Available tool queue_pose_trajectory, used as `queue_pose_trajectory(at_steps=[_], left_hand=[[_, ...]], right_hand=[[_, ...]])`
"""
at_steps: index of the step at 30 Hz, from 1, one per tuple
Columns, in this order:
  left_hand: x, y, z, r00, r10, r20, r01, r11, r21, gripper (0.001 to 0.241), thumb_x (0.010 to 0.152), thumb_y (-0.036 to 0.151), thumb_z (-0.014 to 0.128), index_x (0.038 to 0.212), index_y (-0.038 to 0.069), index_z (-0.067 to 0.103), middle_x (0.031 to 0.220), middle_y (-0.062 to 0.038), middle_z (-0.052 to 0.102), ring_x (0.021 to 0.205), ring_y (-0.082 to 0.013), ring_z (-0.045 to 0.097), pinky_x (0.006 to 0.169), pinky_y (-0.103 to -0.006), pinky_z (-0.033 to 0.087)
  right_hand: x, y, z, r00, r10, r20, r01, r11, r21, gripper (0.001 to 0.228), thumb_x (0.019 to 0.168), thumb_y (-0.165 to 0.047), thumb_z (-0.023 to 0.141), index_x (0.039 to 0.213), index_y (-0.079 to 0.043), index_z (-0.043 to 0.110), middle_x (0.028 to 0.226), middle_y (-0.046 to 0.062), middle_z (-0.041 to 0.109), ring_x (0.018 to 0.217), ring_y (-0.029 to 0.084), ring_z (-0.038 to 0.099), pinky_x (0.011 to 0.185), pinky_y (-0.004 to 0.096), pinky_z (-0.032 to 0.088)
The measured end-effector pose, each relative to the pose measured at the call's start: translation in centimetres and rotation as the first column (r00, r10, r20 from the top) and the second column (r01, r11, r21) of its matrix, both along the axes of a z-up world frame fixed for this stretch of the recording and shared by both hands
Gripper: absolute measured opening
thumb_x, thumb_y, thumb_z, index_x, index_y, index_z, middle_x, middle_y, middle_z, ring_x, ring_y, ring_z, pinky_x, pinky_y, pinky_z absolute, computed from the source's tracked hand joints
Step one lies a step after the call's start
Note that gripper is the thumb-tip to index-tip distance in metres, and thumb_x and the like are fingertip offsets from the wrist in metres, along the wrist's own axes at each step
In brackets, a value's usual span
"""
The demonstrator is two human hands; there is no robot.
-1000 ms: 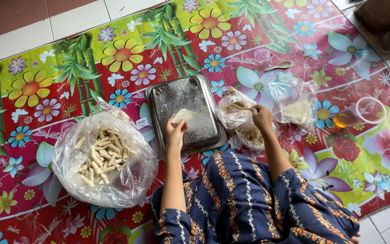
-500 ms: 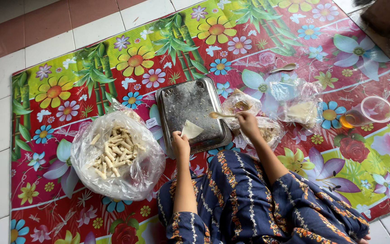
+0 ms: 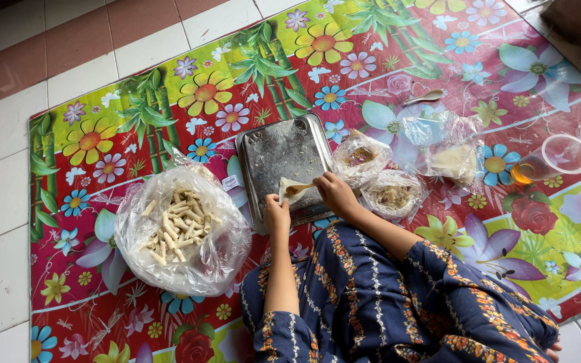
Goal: The person wraps small food items by hand while sitting on a mat. They take ingredients from plastic bags, form them into shapes, and place the finished pieces onto a metal tray.
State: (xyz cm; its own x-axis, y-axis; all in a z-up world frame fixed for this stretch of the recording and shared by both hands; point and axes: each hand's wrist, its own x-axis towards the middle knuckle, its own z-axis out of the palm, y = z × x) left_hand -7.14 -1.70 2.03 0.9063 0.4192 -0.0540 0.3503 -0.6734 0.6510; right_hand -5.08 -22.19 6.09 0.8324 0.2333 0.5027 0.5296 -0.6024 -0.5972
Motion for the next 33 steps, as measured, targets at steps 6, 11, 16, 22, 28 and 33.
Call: queue_pose_trajectory(at_steps=[6, 11, 16, 22, 28, 33], left_hand=[[0.4, 0.7, -1.9, 0.998, 0.030, 0.050, -0.029, 0.999, -0.032, 0.024, 0.093, 0.025, 0.068, 0.111, 0.010, 0.064, 0.093, -0.011, 0.076, 0.089, -0.0325, 0.072, 0.076, -0.0468, 0.055], [0.6, 1.1, -2.7, 0.984, 0.079, 0.163, -0.067, 0.995, -0.080, 0.018, 0.099, 0.023, 0.063, 0.107, 0.007, 0.065, 0.095, -0.011, 0.076, 0.087, -0.0319, 0.073, 0.075, -0.0452, 0.055], [0.5, 1.0, -2.2, 0.971, 0.037, 0.237, -0.007, 0.992, -0.123, 0.019, 0.099, 0.018, 0.059, 0.113, 0.007, 0.065, 0.097, -0.013, 0.076, 0.088, -0.0332, 0.072, 0.076, -0.0451, 0.055], [0.5, -0.5, -0.8, 0.902, -0.166, 0.398, 0.241, 0.960, -0.146, 0.017, 0.099, 0.008, 0.056, 0.114, 0.004, 0.063, 0.106, -0.014, 0.073, 0.099, -0.0313, 0.072, 0.085, -0.0426, 0.057], [0.0, -1.1, -0.4, 0.890, -0.283, 0.357, 0.235, 0.956, 0.173, 0.018, 0.091, 0.004, 0.066, 0.110, 0.005, 0.066, 0.110, -0.013, 0.069, 0.103, -0.0335, 0.067, 0.089, -0.0433, 0.054], [0.1, -1.0, -0.3, 0.885, -0.289, 0.365, 0.206, 0.946, 0.251, 0.016, 0.088, 0.008, 0.071, 0.104, 0.007, 0.068, 0.109, -0.009, 0.067, 0.108, -0.0306, 0.063, 0.094, -0.0416, 0.052]], right_hand=[[-0.4, -0.3, 0.5, 0.993, -0.003, 0.118, 0.013, 0.996, -0.084, 0.011, 0.096, -0.008, 0.067, 0.103, 0.000, 0.068, 0.089, 0.013, 0.060, 0.080, 0.032, 0.064, 0.068, 0.042, 0.054], [-0.4, -0.1, 0.6, 0.988, 0.026, 0.153, -0.009, 0.993, -0.115, 0.010, 0.095, -0.008, 0.068, 0.101, 0.001, 0.067, 0.090, 0.012, 0.059, 0.081, 0.031, 0.063, 0.069, 0.043, 0.055], [-0.4, -0.5, 0.1, 0.989, 0.021, 0.147, -0.014, 0.999, -0.052, 0.011, 0.096, -0.006, 0.066, 0.104, 0.002, 0.068, 0.089, 0.013, 0.061, 0.078, 0.031, 0.064, 0.067, 0.041, 0.055], [1.3, -3.4, -2.7, 0.951, -0.184, -0.250, 0.251, 0.930, 0.270, 0.012, 0.097, -0.006, 0.063, 0.102, -0.001, 0.073, 0.086, 0.011, 0.069, 0.065, 0.020, 0.061, 0.058, 0.034, 0.050], [1.6, -12.0, -5.0, 0.725, -0.566, -0.393, 0.655, 0.743, 0.140, 0.013, 0.102, -0.010, 0.064, 0.105, -0.001, 0.073, 0.087, 0.011, 0.068, 0.066, 0.020, 0.057, 0.060, 0.036, 0.047], [1.3, -12.0, -3.5, 0.754, -0.580, -0.308, 0.611, 0.792, 0.003, 0.037, 0.094, -0.015, 0.066, 0.130, -0.004, 0.065, 0.108, 0.014, 0.068, 0.085, 0.024, 0.068, 0.075, 0.038, 0.058]])
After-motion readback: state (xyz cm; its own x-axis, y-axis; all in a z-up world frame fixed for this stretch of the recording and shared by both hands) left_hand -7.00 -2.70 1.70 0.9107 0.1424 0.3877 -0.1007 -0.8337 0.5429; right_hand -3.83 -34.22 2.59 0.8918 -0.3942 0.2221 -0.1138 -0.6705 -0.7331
